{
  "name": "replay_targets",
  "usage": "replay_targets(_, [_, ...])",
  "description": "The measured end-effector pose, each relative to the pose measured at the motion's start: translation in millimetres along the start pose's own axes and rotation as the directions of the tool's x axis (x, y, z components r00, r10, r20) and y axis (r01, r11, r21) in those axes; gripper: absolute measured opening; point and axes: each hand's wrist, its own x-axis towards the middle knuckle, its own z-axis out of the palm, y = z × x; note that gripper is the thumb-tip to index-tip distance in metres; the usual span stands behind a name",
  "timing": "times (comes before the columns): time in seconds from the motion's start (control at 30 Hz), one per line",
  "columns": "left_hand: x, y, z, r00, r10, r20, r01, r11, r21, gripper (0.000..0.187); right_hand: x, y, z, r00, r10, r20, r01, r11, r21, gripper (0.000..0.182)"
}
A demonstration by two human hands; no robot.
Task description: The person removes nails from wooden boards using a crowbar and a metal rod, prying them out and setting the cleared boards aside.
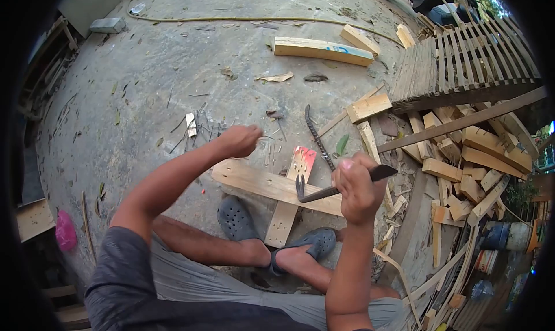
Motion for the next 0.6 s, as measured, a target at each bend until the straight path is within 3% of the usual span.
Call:
replay_targets(0.13, [86.1, -9.2, 81.5, 0.997, -0.018, -0.079, 0.014, 0.998, -0.057, 0.011, 0.4, -2.7, -6.2, 1.000, 0.007, 0.024, -0.008, 1.000, 0.014, 0.037])
replay_targets(0.2, [95.0, -13.1, 109.6, 0.995, -0.047, -0.084, 0.047, 0.999, -0.003, 0.011, -1.6, -4.8, -8.6, 0.998, 0.005, 0.058, -0.005, 1.000, 0.013, 0.037])
replay_targets(0.3, [88.4, -37.0, 138.6, 0.975, -0.057, -0.215, 0.047, 0.998, -0.052, 0.012, -5.2, -6.4, -17.1, 0.996, -0.002, 0.084, 0.000, 1.000, 0.020, 0.037])
replay_targets(0.4, [43.9, -75.3, 100.5, 0.950, -0.290, -0.120, 0.299, 0.952, 0.064, 0.013, -5.1, -3.7, -23.0, 0.998, -0.035, 0.051, 0.033, 0.999, 0.042, 0.038])
replay_targets(0.43, [30.5, -84.6, 77.6, 0.878, -0.475, 0.056, 0.455, 0.867, 0.204, 0.025, -4.5, -2.3, -24.4, 0.998, -0.050, 0.031, 0.049, 0.998, 0.050, 0.038])
replay_targets(0.53, [-25.4, -43.6, 47.0, 0.934, -0.284, -0.217, 0.355, 0.803, 0.478, 0.045, 1.0, 0.1, -32.3, 1.000, -0.018, 0.020, 0.017, 0.999, 0.052, 0.034])
replay_targets(0.6, [-25.5, 13.4, 35.4, 0.960, -0.172, 0.220, 0.179, 0.984, -0.013, 0.073, 9.4, 1.1, -29.7, 0.998, -0.023, 0.054, 0.020, 0.998, 0.064, 0.035])
